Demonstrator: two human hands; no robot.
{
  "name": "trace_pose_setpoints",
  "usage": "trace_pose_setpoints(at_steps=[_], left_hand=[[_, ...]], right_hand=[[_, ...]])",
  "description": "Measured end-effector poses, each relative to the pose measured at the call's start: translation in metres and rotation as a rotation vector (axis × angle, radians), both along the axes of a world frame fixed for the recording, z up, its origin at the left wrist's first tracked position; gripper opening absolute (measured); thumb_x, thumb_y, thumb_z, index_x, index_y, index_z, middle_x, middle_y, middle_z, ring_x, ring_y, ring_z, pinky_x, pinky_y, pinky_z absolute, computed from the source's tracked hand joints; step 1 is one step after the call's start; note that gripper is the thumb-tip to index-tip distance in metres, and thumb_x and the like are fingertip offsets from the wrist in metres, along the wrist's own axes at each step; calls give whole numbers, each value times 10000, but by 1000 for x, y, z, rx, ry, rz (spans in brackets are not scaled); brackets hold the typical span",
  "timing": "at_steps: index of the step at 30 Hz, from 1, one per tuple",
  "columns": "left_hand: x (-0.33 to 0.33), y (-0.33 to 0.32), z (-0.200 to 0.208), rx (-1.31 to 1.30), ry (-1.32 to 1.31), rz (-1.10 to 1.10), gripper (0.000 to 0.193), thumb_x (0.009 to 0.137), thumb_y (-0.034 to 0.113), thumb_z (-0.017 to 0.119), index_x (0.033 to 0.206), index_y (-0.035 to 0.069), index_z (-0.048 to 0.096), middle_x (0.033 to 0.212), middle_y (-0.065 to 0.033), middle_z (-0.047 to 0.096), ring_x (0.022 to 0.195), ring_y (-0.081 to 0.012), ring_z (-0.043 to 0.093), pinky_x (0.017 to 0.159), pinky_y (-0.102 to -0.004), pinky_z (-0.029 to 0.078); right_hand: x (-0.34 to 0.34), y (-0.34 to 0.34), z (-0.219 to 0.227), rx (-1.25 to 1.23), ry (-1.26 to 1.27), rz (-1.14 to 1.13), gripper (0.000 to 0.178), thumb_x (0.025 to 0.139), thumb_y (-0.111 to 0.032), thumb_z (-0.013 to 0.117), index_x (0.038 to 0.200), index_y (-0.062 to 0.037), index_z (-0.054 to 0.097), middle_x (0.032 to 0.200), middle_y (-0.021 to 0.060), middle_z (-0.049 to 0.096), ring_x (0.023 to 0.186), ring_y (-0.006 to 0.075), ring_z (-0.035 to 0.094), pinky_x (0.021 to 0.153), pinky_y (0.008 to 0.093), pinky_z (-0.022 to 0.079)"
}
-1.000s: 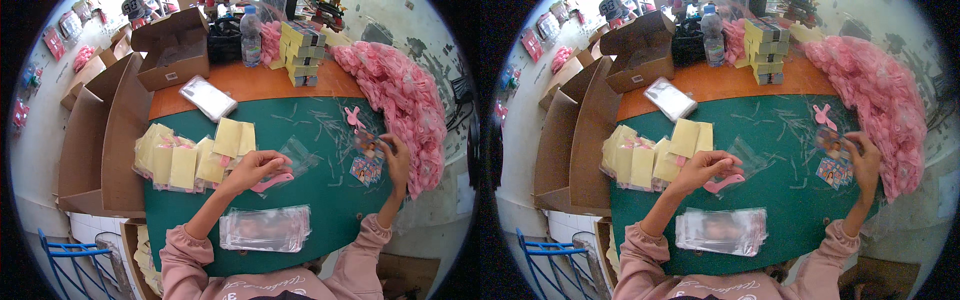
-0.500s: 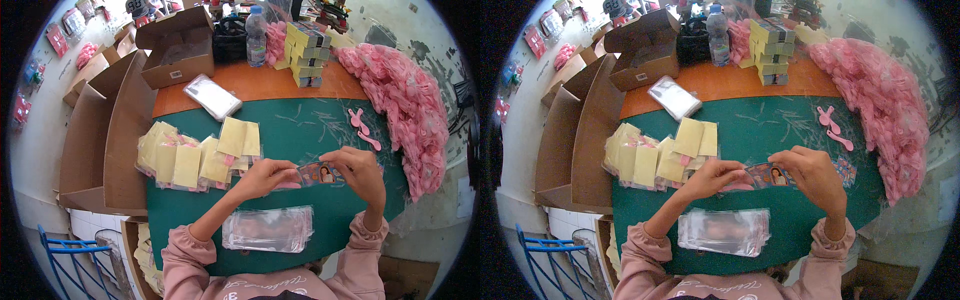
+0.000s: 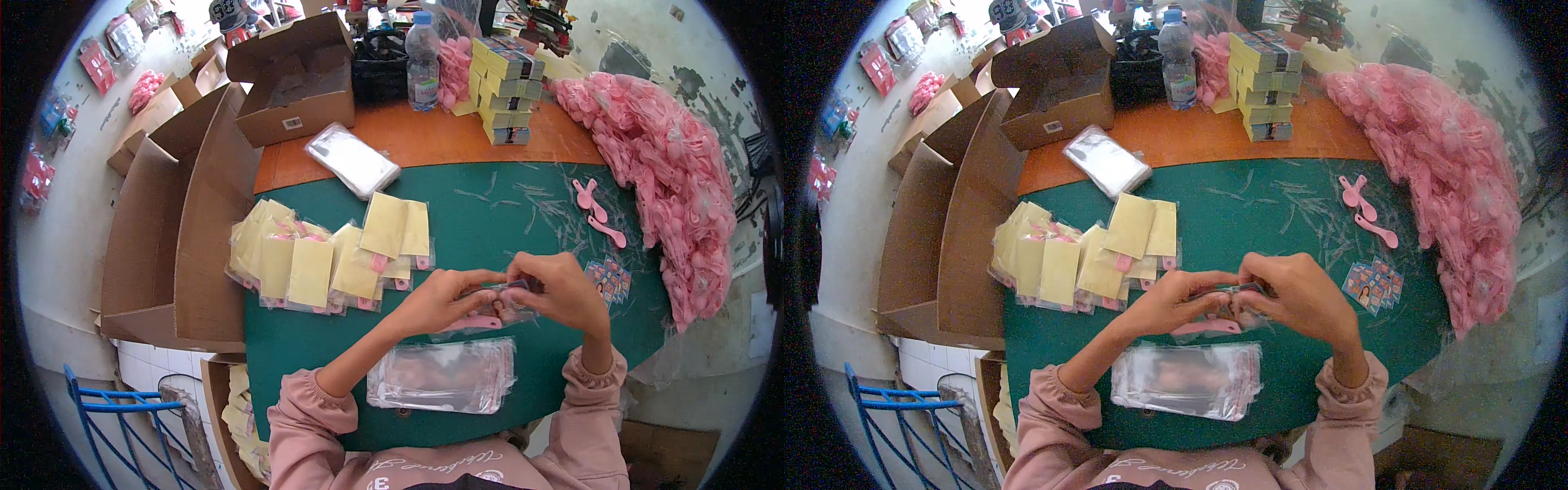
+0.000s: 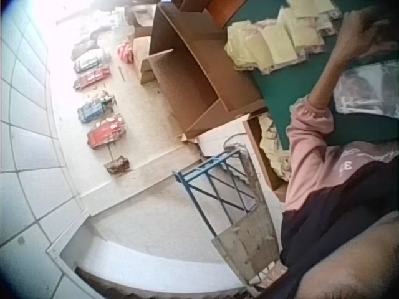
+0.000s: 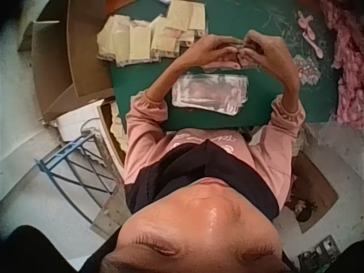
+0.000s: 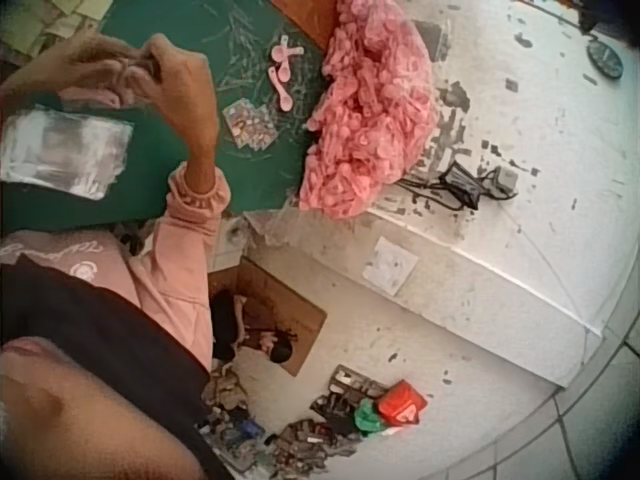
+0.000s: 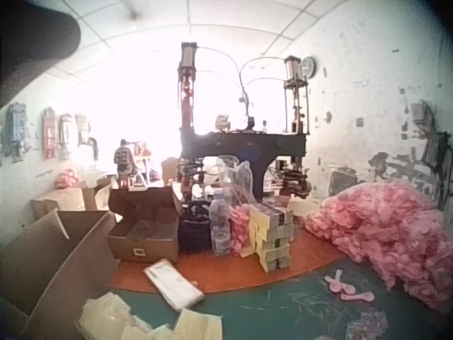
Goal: The person repeatedly places a pink plastic spoon and a small printed card into clear plastic bags, then seals each bag and sets it aside. The person handles the items one at a time and stacks the finished packages on the table.
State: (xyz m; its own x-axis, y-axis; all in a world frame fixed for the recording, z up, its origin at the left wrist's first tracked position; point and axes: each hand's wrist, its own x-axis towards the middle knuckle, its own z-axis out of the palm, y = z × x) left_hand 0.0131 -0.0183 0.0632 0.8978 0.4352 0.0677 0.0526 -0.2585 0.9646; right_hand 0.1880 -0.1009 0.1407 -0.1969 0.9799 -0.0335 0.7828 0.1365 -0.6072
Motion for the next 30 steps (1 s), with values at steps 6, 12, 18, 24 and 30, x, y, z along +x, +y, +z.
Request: trace_pose_setpoints(at_steps=[6, 12, 18, 24, 30], left_hand=[[-4, 7, -3, -8, 71, 1, 502, 891, 220, 479, 1337, 90, 292, 869, -100, 650, 719, -120, 578, 658, -274, 447], [0, 5, -5, 54, 123, 30, 577, 882, 234, 495, 1366, 97, 212, 873, -131, 646, 756, -223, 607, 719, -319, 446], [-15, 33, -13, 116, 145, -94, 545, 848, 214, 559, 1310, 61, 315, 905, -87, 634, 809, -167, 590, 736, -290, 445], [-22, 44, -15, -168, 32, -112, 474, 813, 110, 598, 1245, 53, 409, 965, -69, 594, 857, -89, 548, 742, -226, 450], [-19, 38, -17, -349, 48, -143, 484, 817, 109, 586, 1251, 69, 377, 951, -82, 592, 830, -121, 579, 707, -250, 496]], right_hand=[[21, 9, -14, 79, 56, 254, 243, 758, -162, 607, 962, -37, 567, 752, 134, 576, 698, 317, 573, 617, 372, 454], [16, 14, -38, 56, 69, 217, 164, 737, -97, 592, 878, -13, 608, 732, 137, 604, 665, 309, 588, 618, 343, 464], [31, 20, -32, -5, 329, -214, 112, 670, -67, 644, 750, 2, 608, 654, 66, 602, 604, 91, 550, 553, 242, 435], [42, 25, -33, -249, 596, -199, 133, 687, -88, 677, 685, -5, 573, 647, -9, 565, 605, 49, 493, 550, 208, 412], [56, 31, -47, -196, 604, -225, 119, 684, -81, 671, 701, -8, 578, 676, -2, 571, 639, 61, 504, 589, 214, 418]])
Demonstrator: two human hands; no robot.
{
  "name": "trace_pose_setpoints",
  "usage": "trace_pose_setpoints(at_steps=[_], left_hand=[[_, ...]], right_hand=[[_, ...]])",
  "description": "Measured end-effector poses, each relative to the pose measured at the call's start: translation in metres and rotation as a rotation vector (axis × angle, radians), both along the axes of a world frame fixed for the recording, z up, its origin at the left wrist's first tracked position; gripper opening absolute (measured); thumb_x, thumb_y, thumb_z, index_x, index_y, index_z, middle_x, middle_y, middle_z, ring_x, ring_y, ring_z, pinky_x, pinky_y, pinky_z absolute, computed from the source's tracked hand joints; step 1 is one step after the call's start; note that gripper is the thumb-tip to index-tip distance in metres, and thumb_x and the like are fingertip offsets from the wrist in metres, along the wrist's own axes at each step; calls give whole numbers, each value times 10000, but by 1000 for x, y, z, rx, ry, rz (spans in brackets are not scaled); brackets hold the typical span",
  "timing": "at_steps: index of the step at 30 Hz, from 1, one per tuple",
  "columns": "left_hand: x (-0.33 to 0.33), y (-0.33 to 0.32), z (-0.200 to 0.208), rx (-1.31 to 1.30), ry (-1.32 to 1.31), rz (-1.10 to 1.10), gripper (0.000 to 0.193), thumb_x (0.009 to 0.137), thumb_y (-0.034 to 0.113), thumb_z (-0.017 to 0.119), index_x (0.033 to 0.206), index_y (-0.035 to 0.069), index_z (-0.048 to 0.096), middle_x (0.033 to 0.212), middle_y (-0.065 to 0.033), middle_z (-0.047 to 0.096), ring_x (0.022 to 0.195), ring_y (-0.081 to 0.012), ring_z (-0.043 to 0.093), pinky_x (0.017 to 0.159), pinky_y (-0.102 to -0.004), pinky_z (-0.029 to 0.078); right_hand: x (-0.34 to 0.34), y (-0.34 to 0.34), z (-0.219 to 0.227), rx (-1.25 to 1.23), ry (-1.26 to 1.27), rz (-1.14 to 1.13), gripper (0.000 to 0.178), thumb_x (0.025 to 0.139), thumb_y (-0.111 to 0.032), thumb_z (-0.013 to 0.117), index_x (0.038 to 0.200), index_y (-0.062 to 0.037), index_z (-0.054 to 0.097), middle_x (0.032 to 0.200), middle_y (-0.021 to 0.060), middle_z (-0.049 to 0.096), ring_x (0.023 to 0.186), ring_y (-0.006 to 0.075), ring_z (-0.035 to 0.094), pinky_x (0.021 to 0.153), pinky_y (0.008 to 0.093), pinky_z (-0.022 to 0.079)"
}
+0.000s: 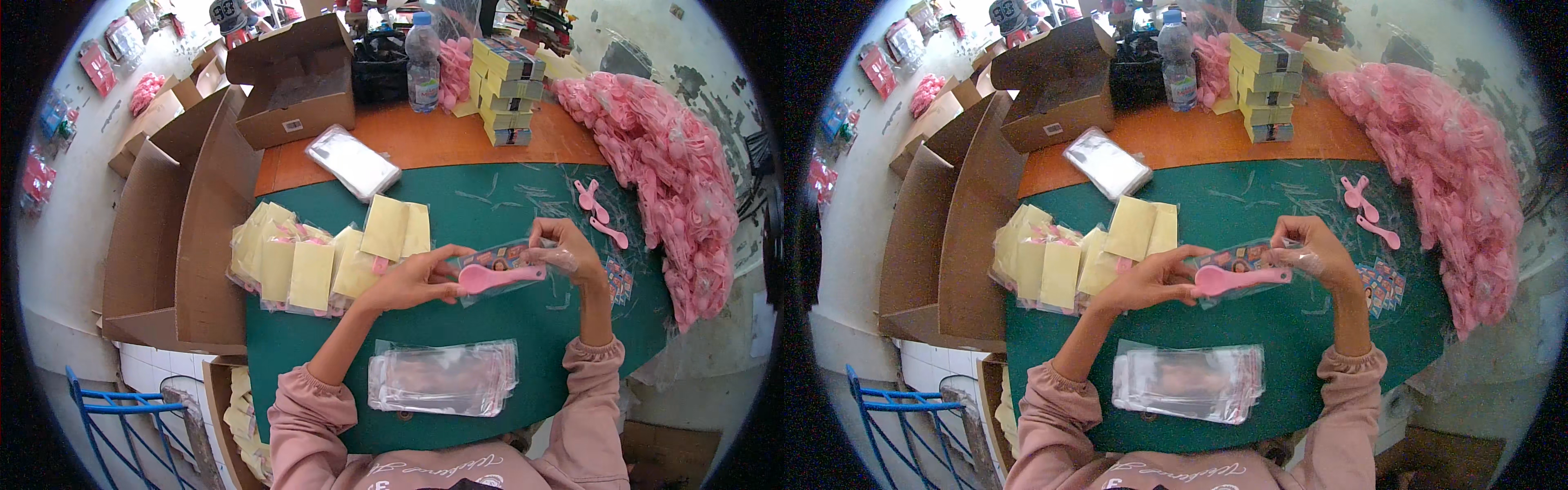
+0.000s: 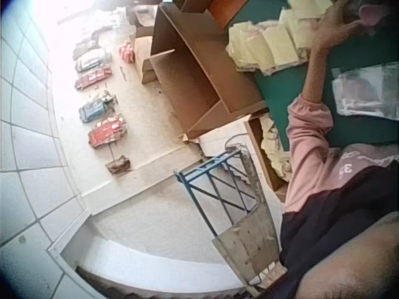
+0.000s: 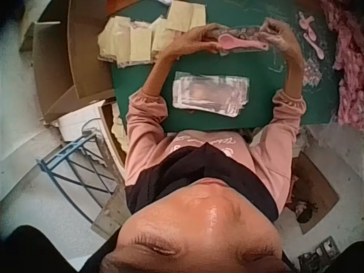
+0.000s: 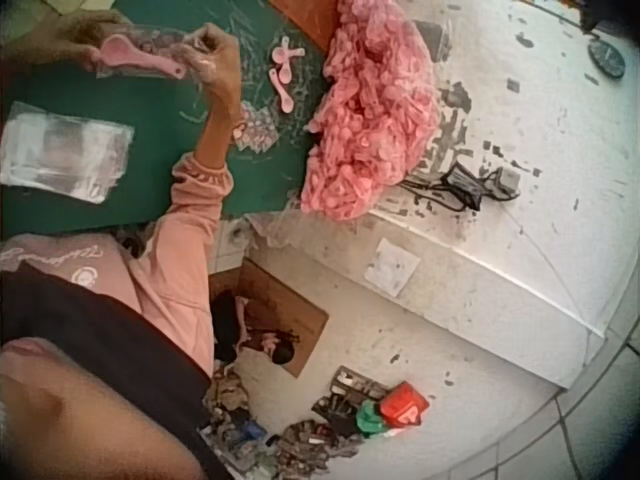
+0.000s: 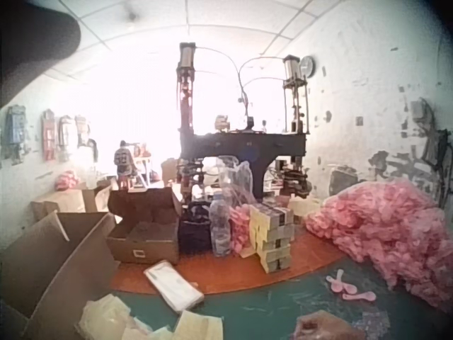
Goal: The person repeatedly places a pink plastic spoon and a small printed card into clear plastic bags, then seals each bag and sets it aside. The person handles the items one at a time and stacks the finished packages on the table.
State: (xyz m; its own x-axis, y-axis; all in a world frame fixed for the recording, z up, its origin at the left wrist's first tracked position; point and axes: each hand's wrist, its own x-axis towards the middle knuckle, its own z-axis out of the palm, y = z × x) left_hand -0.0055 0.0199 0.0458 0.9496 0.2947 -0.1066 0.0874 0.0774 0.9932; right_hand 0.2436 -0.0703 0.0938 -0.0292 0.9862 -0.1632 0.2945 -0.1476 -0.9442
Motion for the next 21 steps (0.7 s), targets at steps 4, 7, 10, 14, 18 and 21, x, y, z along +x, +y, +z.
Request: trace_pose_setpoints(at_steps=[4, 7, 10, 14, 18, 21], left_hand=[[10, -11, -9, 231, -24, 342, 461, 841, 105, 556, 1249, 50, 348, 1002, -135, 569, 889, -167, 579, 747, -293, 495], [19, -21, -12, 189, -16, 503, 399, 886, 148, 485, 1240, 57, 325, 1032, -152, 558, 915, -199, 581, 771, -314, 497], [19, -23, -15, -411, -30, 405, 355, 923, 181, 402, 1242, 71, 291, 1062, -146, 546, 958, -224, 573, 806, -329, 488], [15, -26, -35, -503, 20, 380, 315, 936, 159, 353, 1236, 82, 295, 1123, -149, 515, 1032, -245, 542, 849, -351, 474], [14, -24, -41, -541, 34, 310, 331, 923, 146, 376, 1227, 36, 304, 1088, -140, 518, 1039, -212, 536, 825, -334, 490], [9, -22, -39, -450, 84, 295, 359, 921, 143, 381, 1248, 22, 296, 1083, -126, 523, 1053, -216, 527, 841, -341, 486]], right_hand=[[2, 4, -6, 191, -105, -85, 119, 689, -93, 663, 731, -4, 597, 684, 26, 597, 668, 85, 541, 639, 236, 431], [-25, 5, 2, 296, -404, -309, 174, 706, -131, 665, 804, 0, 606, 762, 72, 626, 732, 124, 572, 677, 267, 444], [-40, 3, 0, 336, -397, 119, 260, 721, -177, 667, 908, -9, 604, 881, 109, 627, 820, 193, 586, 733, 300, 450], [-46, 11, -34, 393, -529, 178, 280, 756, -184, 627, 980, -20, 587, 997, 146, 588, 969, 303, 538, 840, 348, 419], [-55, 15, -65, 461, -770, 51, 319, 763, -81, 585, 1073, -33, 528, 1198, 142, 484, 1086, 308, 472, 881, 362, 404], [-53, 15, -70, 488, -846, 73, 363, 749, -92, 580, 1098, -36, 501, 1215, 151, 461, 1118, 295, 446, 923, 387, 360]])
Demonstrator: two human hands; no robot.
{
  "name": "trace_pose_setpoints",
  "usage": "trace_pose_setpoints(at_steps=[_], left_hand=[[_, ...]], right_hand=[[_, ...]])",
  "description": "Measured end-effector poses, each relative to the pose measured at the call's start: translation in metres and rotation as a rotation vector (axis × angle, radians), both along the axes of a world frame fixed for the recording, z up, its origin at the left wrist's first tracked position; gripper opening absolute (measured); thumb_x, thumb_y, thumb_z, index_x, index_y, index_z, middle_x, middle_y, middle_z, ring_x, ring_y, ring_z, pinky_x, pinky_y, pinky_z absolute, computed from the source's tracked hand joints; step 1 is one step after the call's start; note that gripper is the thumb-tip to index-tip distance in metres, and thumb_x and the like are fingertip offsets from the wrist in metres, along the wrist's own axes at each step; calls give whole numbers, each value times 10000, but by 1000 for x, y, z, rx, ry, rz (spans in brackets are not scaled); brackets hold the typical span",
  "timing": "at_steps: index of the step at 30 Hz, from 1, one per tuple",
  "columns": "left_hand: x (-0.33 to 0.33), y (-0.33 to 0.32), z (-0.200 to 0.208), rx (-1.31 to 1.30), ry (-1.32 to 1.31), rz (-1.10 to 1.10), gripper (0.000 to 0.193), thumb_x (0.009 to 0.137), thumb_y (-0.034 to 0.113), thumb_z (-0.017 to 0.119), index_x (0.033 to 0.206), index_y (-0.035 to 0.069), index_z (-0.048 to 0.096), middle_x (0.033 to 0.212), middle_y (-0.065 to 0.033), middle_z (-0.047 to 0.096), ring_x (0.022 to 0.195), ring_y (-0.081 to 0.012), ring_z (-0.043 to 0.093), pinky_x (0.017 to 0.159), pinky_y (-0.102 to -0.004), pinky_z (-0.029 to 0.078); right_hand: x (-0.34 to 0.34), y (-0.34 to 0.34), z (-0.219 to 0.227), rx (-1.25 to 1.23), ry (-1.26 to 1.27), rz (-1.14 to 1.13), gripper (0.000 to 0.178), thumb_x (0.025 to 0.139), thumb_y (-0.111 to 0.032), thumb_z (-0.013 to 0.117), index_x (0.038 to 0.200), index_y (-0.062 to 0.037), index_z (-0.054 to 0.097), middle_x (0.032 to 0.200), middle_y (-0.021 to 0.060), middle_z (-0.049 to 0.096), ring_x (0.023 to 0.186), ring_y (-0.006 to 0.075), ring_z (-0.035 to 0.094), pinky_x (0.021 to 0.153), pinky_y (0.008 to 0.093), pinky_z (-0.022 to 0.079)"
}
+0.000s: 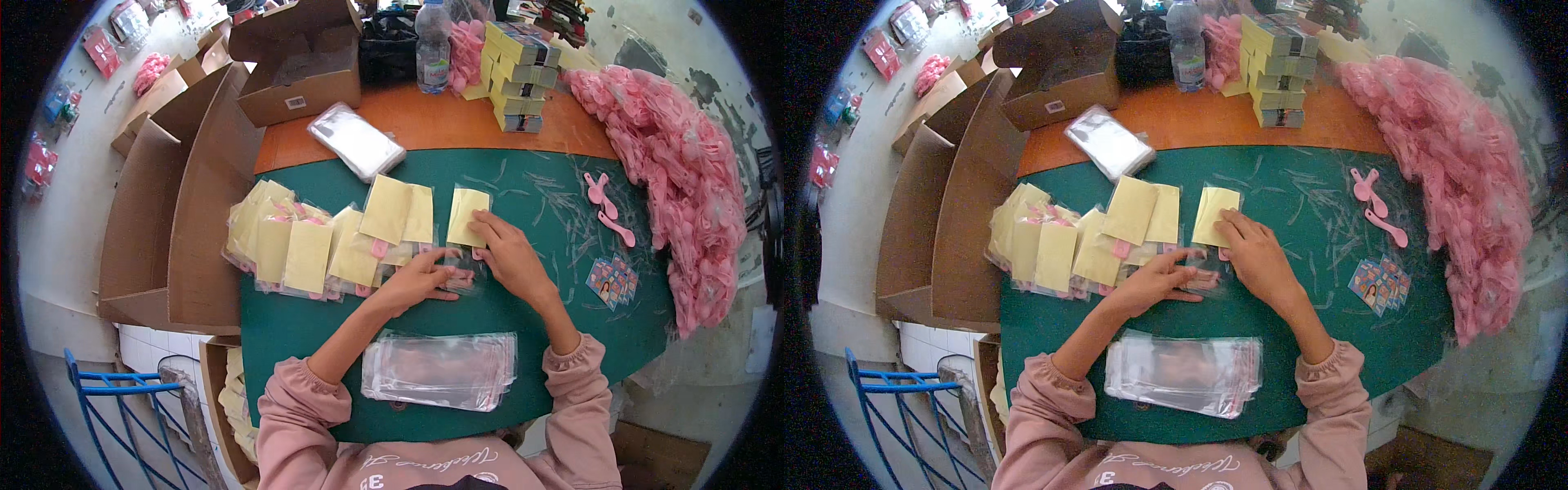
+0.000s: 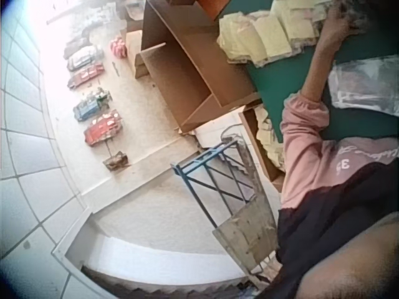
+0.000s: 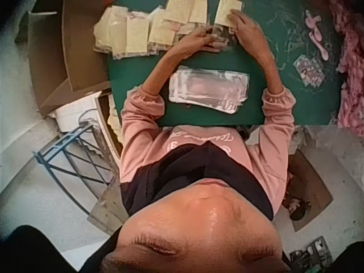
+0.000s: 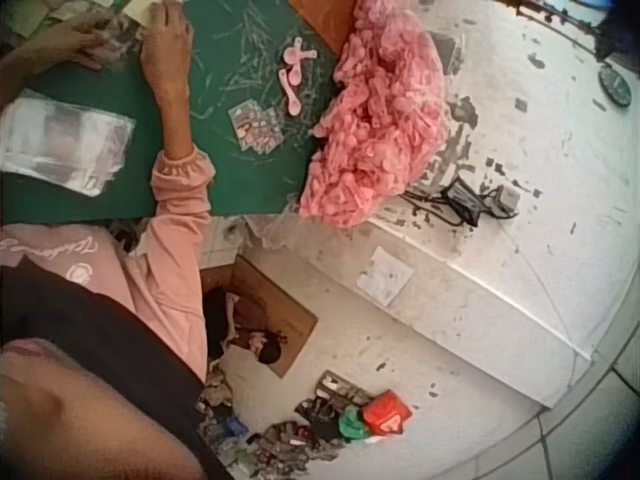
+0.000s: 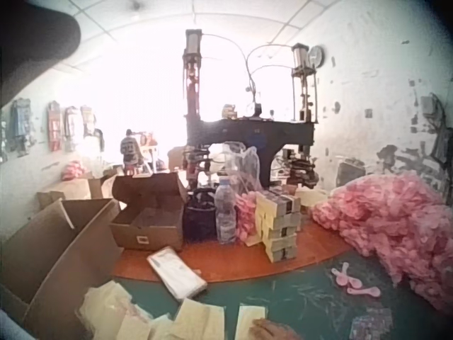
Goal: The person repeatedly places a pink plastic spoon and a small printed card into clear plastic bags, then seals each bag and sets it aside. The person handles the items one at a time and stacks the finished packages on the table.
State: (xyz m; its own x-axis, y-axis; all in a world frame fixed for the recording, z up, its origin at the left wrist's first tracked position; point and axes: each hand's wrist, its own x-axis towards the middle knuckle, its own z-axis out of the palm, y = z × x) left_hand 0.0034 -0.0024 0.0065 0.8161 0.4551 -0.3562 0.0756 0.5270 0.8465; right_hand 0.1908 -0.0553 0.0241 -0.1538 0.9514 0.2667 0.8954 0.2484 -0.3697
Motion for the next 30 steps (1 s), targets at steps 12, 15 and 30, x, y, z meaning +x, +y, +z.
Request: trace_pose_setpoints(at_steps=[12, 15, 30], left_hand=[[-6, 0, 7, -250, -76, 35, 463, 924, 184, 323, 1343, 64, 164, 1091, -136, 518, 1013, -226, 543, 870, -369, 461], [-4, 0, 4, -275, -65, 81, 492, 924, 195, 320, 1357, 76, 120, 1079, -134, 522, 998, -223, 548, 855, -372, 471], [1, -6, 9, -92, 98, 239, 526, 873, 144, 474, 1336, 99, 228, 862, -72, 572, 797, -146, 595, 691, -279, 508]], right_hand=[[-34, -18, 29, -98, 12, 119, 220, 676, -126, 645, 858, -62, 539, 863, 88, 484, 873, 261, 475, 750, 369, 367], [-37, -19, 26, -52, -2, 104, 203, 664, -124, 647, 809, -64, 518, 858, 85, 482, 869, 251, 477, 745, 367, 363], [-50, -23, 11, 228, -159, 169, 171, 643, -85, 634, 751, -69, 502, 758, 52, 475, 771, 212, 495, 760, 377, 351]])
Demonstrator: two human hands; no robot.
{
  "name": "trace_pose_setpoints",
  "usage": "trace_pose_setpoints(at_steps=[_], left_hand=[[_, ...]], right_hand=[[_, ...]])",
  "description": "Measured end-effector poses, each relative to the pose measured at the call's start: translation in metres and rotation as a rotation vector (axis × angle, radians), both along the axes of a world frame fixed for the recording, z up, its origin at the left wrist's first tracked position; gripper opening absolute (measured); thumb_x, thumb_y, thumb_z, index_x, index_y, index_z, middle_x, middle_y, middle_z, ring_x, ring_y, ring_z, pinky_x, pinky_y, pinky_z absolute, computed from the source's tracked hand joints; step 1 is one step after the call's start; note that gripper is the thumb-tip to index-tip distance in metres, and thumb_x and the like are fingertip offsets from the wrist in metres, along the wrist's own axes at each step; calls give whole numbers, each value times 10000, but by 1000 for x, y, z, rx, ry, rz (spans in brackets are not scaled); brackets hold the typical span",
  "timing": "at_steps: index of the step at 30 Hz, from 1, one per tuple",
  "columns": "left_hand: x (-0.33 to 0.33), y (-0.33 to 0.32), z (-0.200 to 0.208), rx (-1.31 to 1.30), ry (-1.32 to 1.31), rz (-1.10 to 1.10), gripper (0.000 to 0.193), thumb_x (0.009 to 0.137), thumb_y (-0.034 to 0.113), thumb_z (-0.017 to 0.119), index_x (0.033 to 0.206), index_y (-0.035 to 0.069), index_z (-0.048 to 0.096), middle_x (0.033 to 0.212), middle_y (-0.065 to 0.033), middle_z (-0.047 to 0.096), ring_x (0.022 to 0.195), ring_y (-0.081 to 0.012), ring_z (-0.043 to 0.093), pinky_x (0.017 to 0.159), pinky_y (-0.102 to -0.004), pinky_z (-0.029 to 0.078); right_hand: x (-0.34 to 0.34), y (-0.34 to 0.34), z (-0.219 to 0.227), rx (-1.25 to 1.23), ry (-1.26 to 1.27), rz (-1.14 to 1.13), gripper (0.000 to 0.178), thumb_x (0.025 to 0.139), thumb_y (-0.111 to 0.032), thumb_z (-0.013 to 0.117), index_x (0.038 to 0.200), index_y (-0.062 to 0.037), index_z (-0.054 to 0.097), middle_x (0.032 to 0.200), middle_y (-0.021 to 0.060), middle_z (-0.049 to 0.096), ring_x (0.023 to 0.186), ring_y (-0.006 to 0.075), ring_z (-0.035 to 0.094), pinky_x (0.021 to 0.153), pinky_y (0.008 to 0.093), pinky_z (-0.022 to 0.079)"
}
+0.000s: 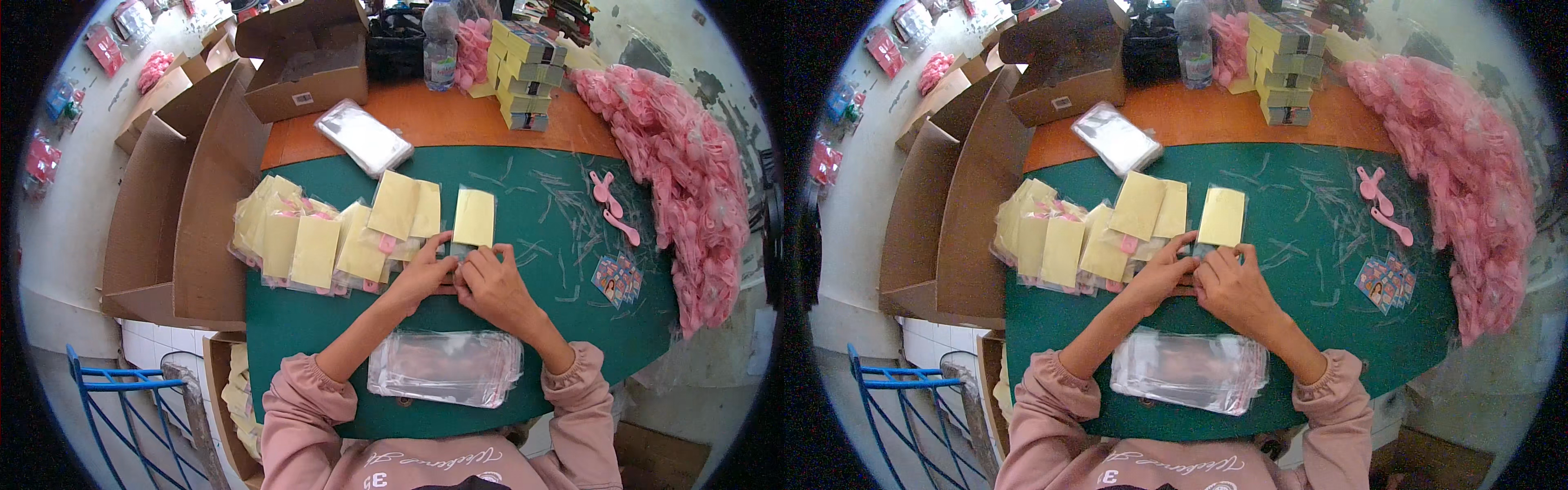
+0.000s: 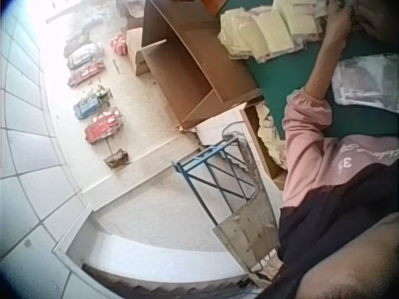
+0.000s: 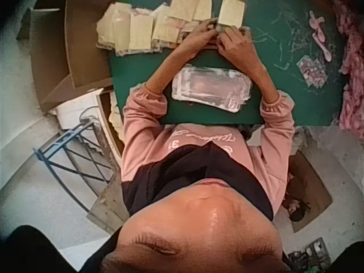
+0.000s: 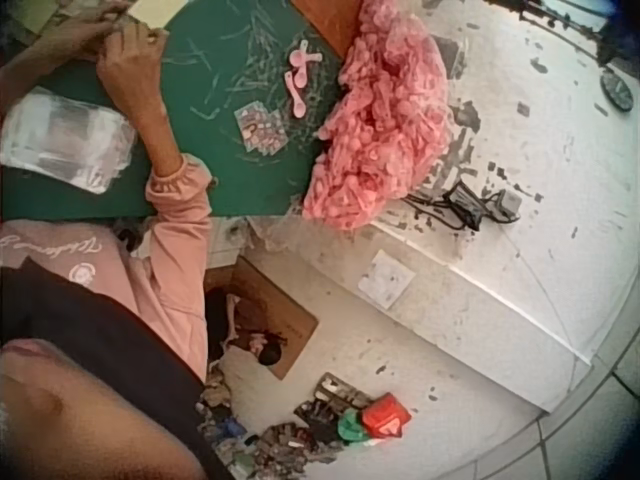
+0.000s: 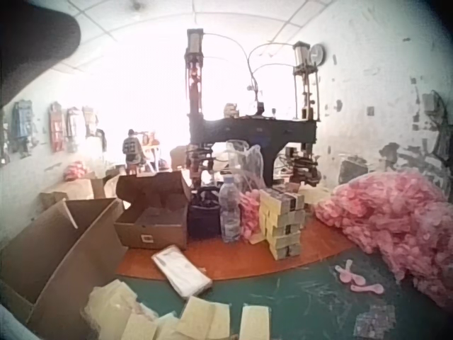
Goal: The person repeatedly places a pink plastic spoon and a small printed card into clear plastic bags, then seals each bag and sets it aside. The person handles the items one at a time and stacks the finished packages on the table.
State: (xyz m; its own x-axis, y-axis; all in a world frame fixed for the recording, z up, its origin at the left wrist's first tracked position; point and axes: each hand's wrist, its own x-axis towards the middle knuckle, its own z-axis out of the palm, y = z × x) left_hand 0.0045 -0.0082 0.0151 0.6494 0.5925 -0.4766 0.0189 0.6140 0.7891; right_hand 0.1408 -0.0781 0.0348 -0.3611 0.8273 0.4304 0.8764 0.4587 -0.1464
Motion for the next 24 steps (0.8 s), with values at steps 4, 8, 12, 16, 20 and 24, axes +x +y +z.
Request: trace_pose_setpoints(at_steps=[4, 8, 12, 16, 20, 24], left_hand=[[0, -1, -3, 91, 24, 7, 557, 830, 39, 475, 1327, 101, 230, 872, -75, 562, 763, -145, 602, 657, -261, 517], [-2, 2, -12, 30, -57, 37, 563, 840, 15, 440, 1335, 114, 190, 902, -100, 562, 811, -174, 611, 705, -277, 523], [-2, 6, -9, 53, -69, -68, 578, 863, 13, 422, 1352, 129, 136, 1049, -180, 549, 892, -214, 608, 758, -293, 516], [2, 2, -2, 58, -132, -52, 595, 868, 14, 422, 1359, 139, 109, 1103, -217, 527, 961, -239, 588, 793, -305, 504], [-1, 2, 6, 110, -140, -98, 570, 873, 19, 421, 1348, 134, 127, 1116, -203, 521, 1018, -249, 559, 830, -306, 486], [-5, 4, -9, -7, -273, -119, 405, 881, 39, 431, 1261, 67, 293, 1123, -152, 522, 1059, -231, 532, 864, -287, 467]], right_hand=[[4, -2, 2, -38, 27, 44, 164, 647, -84, 625, 750, -76, 497, 757, 50, 472, 768, 214, 494, 759, 373, 348], [31, -6, 20, -377, 353, 159, 125, 716, -126, 606, 748, -73, 497, 755, 42, 477, 753, 180, 489, 736, 338, 350], [102, -11, 41, -676, 901, 307, 150, 804, -155, 571, 758, -44, 481, 766, 11, 480, 730, 115, 470, 665, 254, 377], [220, -22, 43, -491, 336, -615, 101, 775, -94, 560, 817, -15, 512, 818, 88, 533, 748, 182, 536, 672, 287, 432], [195, -28, 38, -28, 249, -726, 365, 670, -55, 616, 1011, -1, 501, 960, 180, 527, 879, 298, 543, 780, 355, 438], [64, -16, 34, -317, 359, -125, 491, 630, -37, 674, 1068, -26, 450, 973, 139, 444, 907, 265, 503, 784, 351, 430]])
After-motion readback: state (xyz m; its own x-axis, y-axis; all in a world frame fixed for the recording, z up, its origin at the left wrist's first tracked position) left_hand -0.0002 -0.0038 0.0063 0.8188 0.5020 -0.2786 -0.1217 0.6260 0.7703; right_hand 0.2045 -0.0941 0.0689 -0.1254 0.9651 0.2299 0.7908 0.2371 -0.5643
